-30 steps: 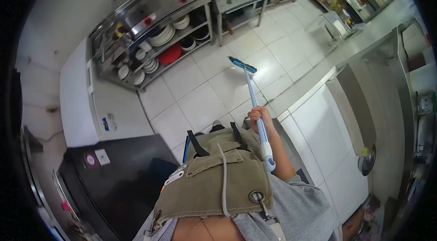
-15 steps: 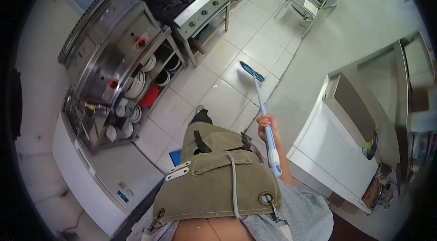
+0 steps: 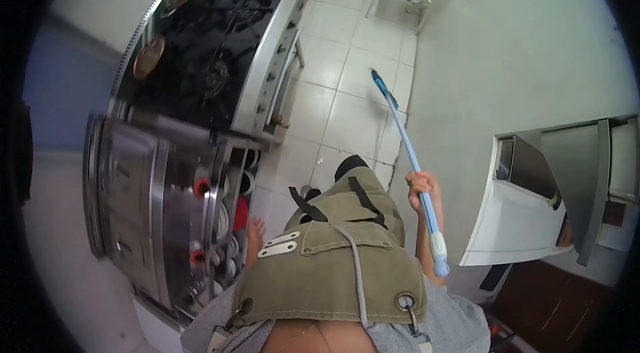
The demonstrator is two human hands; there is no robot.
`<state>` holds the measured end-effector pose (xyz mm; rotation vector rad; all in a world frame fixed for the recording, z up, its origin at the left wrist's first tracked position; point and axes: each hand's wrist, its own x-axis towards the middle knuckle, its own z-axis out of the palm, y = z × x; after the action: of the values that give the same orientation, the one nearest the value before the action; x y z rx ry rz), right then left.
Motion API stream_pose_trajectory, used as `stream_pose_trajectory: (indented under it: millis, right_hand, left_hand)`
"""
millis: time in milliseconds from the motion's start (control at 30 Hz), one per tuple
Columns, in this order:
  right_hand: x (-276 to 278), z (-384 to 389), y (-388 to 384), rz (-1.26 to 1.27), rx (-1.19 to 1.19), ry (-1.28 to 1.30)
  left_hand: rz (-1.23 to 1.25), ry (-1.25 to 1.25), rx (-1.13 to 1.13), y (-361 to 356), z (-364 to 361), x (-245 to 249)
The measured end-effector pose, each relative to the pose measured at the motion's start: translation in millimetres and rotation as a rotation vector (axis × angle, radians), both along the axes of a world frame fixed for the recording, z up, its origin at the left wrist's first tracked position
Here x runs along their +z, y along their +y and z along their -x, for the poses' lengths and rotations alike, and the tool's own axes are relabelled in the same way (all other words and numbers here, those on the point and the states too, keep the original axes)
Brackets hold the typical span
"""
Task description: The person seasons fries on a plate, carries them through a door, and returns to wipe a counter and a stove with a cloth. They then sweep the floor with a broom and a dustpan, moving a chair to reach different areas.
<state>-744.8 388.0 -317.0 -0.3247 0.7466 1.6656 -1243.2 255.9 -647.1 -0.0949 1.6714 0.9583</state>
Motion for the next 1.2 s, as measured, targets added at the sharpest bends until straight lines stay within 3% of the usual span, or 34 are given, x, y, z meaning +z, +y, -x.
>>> stream_pose_trajectory:
  millis: [67, 100, 167, 200, 300, 333, 400, 500, 533, 567, 633, 700, 767, 900, 967, 1033, 1167, 1200]
  right_hand:
    - [-11, -6, 15, -0.037, -0.01, 0.119]
    - [-16, -9, 23, -0.03, -0.036, 0.115]
    - [-26, -13, 50, 0.009, 0.005, 0.076]
    - [-34, -18, 67, 0.058, 0.045, 0.003]
    - [-50, -37, 149, 0.119, 0.145, -0.061]
    - [-50, -47, 186, 0.109, 0.135, -0.07]
    - [-50, -59, 261, 0.161, 0.264, -0.102]
    - [-45, -82, 375, 0.084, 0.388, -0.14]
    - [-47, -91, 406, 0.088, 0.403, -0.141]
    - [-48, -103, 432, 0.009, 0.412, -0.111]
    - [-47, -113, 489, -0.07, 0.44, -0.076]
    - [-43, -111, 550, 0.101, 0.733, -0.751]
    - [-83, -121, 599, 0.147, 1.007, -0.987]
    - [-150, -131, 726, 0.094, 1.117, -1.704]
    - [-174, -143, 815, 0.136, 1.13, -1.633]
    - [-201, -157, 909, 0.159, 1.107, -1.502]
    - [-234, -151, 1089, 0.167, 0.999, -1.405]
    - [-259, -156, 1130, 0.167, 1.072, -1.5]
  left_hand:
    - [-0.032, 0.068, -0.289, 102, 12, 23]
    - [-0.024, 0.064, -0.314, 143, 3, 35]
    - [0.017, 0.057, -0.794, 224, -18, 58]
    - [0.009, 0.062, -0.815, 252, -26, 45]
    - [0.019, 0.396, -1.872, 355, -80, 14]
    - [0.002, 0.401, -1.878, 388, -107, 20]
    - [-0.161, 0.224, -1.626, 443, -165, 74]
    - [-0.256, 0.354, -1.791, 547, -220, 104]
    - [-0.302, 0.386, -1.76, 576, -227, 94]
    - [-0.352, 0.349, -1.752, 613, -247, 142]
    - [-0.41, 0.358, -1.619, 670, -265, 168]
    - [-0.429, 0.389, -1.559, 727, -281, 183]
    - [-0.446, 0.415, -1.507, 786, -298, 195]
    - [-0.602, 0.313, -1.258, 925, -327, 209]
    - [-0.81, 0.615, -0.907, 1009, -334, 202]
    - [-0.812, 0.886, -0.725, 1095, -332, 187]
    - [-0.786, 1.263, -0.553, 1253, -325, 178]
    - [-0.747, 1.344, -0.531, 1281, -323, 173]
